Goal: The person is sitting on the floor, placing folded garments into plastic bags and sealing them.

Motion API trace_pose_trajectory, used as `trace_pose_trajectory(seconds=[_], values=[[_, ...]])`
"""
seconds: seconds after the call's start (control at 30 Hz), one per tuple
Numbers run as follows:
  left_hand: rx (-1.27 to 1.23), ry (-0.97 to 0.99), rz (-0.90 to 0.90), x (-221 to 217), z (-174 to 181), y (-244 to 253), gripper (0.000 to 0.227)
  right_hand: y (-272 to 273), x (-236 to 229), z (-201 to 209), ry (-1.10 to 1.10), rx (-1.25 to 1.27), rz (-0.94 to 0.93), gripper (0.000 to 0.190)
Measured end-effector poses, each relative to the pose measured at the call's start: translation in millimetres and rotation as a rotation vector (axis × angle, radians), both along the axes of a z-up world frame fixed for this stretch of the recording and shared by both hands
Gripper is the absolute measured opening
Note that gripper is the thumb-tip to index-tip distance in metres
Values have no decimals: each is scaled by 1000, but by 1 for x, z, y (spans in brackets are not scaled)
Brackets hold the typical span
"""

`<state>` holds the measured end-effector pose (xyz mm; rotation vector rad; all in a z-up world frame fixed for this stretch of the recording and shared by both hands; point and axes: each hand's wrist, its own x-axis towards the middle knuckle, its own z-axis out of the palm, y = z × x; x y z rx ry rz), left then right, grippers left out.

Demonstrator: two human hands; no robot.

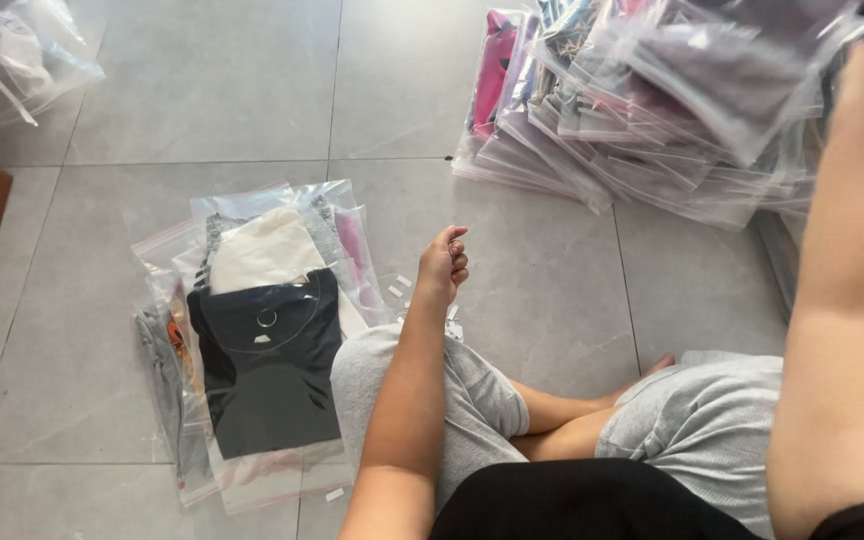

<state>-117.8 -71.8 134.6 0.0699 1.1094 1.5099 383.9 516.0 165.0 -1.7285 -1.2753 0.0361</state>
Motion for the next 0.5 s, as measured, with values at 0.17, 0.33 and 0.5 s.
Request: trace_pose_trajectory(seconds=[0.17, 0.33, 0.5], values=[[-24, 59, -32, 3, 0, 3, 25, -242, -130, -35, -9, -372, 537, 45], [-18, -7, -28, 8, -22, 9, 26, -452, -227, 43, -124, -766, 1065, 48], [-67, -101, -150, 24, -29, 10, 33, -546, -248, 91, -91, -1049, 1236, 49]])
